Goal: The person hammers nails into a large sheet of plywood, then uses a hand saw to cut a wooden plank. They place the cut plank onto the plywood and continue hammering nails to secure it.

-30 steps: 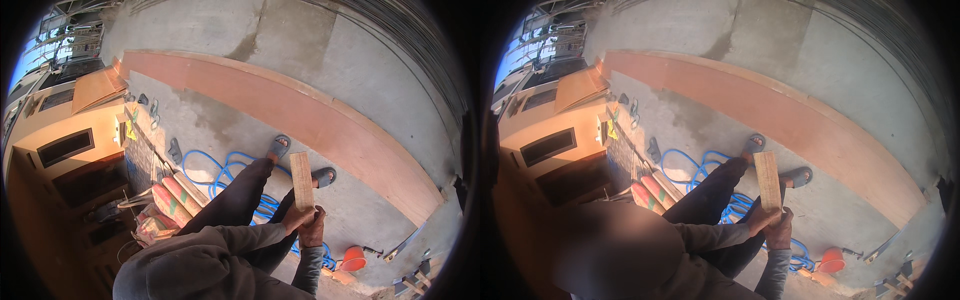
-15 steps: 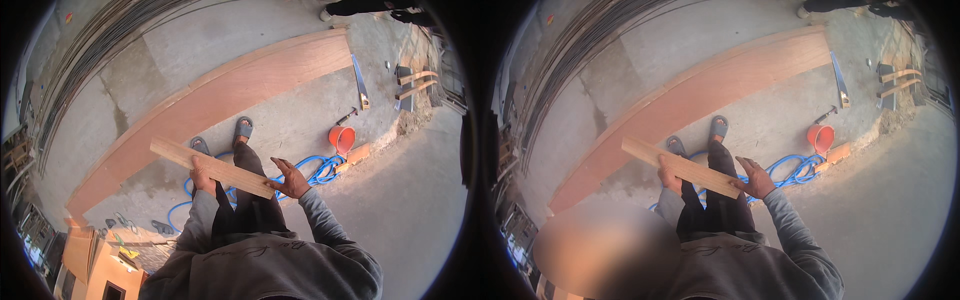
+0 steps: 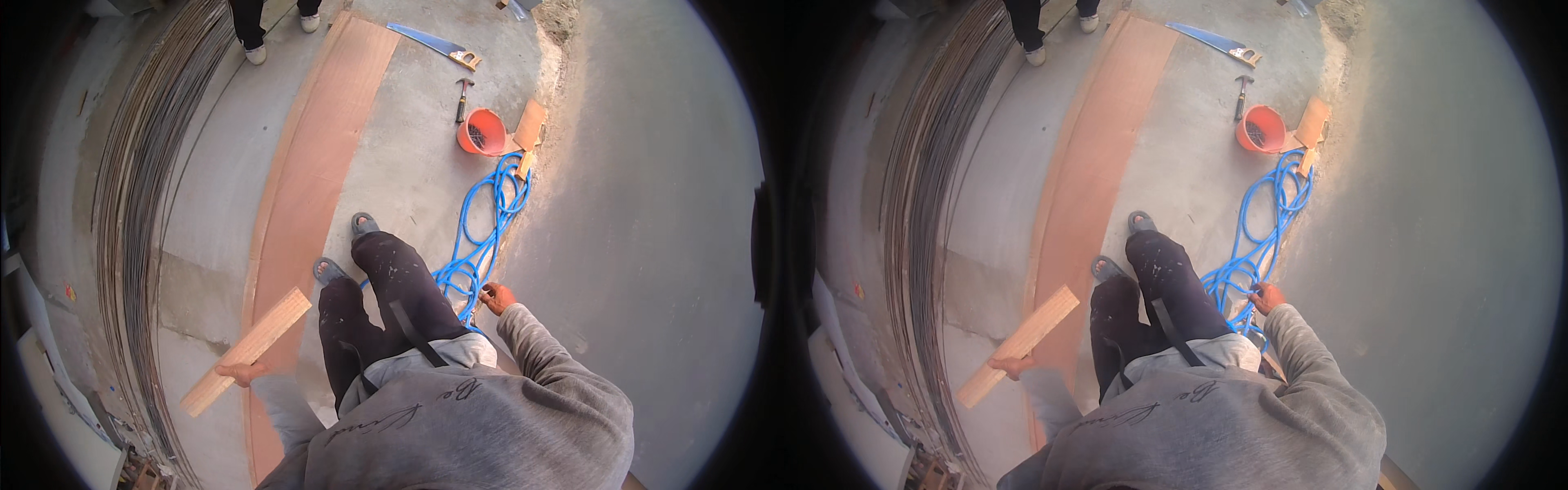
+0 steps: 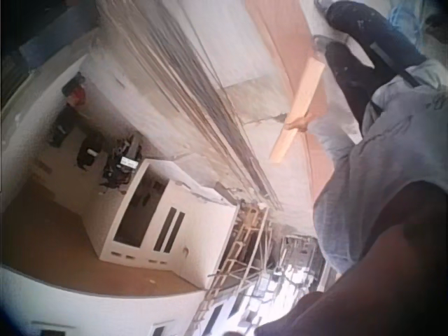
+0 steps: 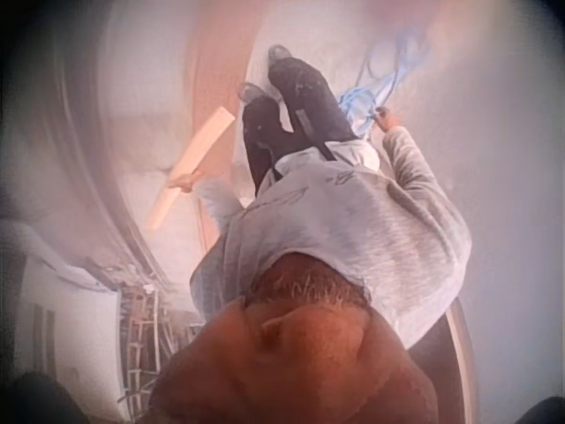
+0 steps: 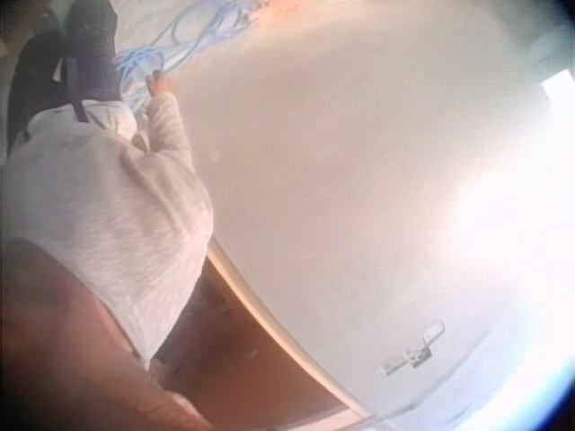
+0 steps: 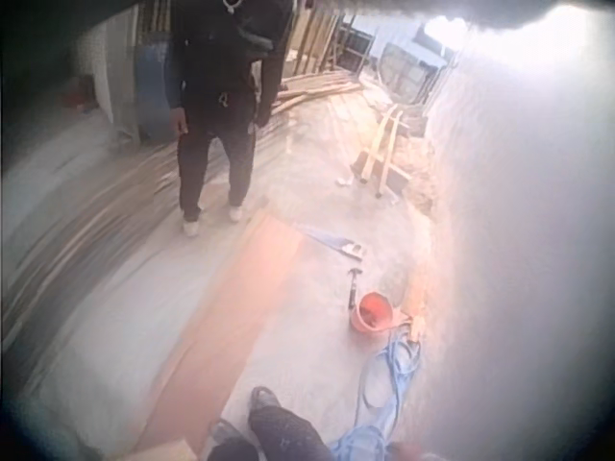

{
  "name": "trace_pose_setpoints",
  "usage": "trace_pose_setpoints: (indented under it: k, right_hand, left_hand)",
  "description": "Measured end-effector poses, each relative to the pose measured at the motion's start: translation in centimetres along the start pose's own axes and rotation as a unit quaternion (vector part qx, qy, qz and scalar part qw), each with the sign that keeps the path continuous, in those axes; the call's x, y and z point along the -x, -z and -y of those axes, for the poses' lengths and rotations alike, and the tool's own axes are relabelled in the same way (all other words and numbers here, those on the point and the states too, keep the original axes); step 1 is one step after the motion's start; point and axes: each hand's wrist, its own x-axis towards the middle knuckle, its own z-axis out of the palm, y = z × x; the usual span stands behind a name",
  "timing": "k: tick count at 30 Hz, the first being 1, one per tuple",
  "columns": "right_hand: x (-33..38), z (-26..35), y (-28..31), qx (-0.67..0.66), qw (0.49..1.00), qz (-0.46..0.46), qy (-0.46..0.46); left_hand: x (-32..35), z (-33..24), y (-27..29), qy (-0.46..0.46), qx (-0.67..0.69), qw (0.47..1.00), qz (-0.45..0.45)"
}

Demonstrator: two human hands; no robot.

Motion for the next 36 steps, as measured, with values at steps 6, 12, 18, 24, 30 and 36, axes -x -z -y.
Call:
trace_pose_setpoints:
  k: [6,12,18,24,30,36]
  right_hand:
    - [-7.2,-4.5,-1.6,-0.052,0.998,0.034,-0.009]
    - [-25.7,-6.5,4.1,-0.104,0.993,-0.055,0.014]
    - [-47.9,-7.6,12.3,-0.039,0.976,-0.214,-0.007]
    - [-62.3,-7.7,15.3,0.134,0.941,-0.291,0.107]
    - [-62.4,-6.1,12.3,0.173,0.952,-0.225,0.116]
    - [-53.8,-4.1,8.9,0.163,0.977,0.055,0.129]
  left_hand:
    - [5.0,-1.7,-4.9,-0.250,-0.209,0.940,0.102]
    - [11.2,6.8,-9.6,-0.314,-0.465,0.773,0.295]
    - [23.9,20.2,-15.1,-0.176,-0.652,0.581,0.453]
    - [31.2,28.9,-18.0,-0.076,-0.757,0.484,0.433]
    - [32.5,29.0,-20.2,-0.090,-0.780,0.456,0.419]
    - [33.3,26.5,-22.9,-0.059,-0.748,0.512,0.418]
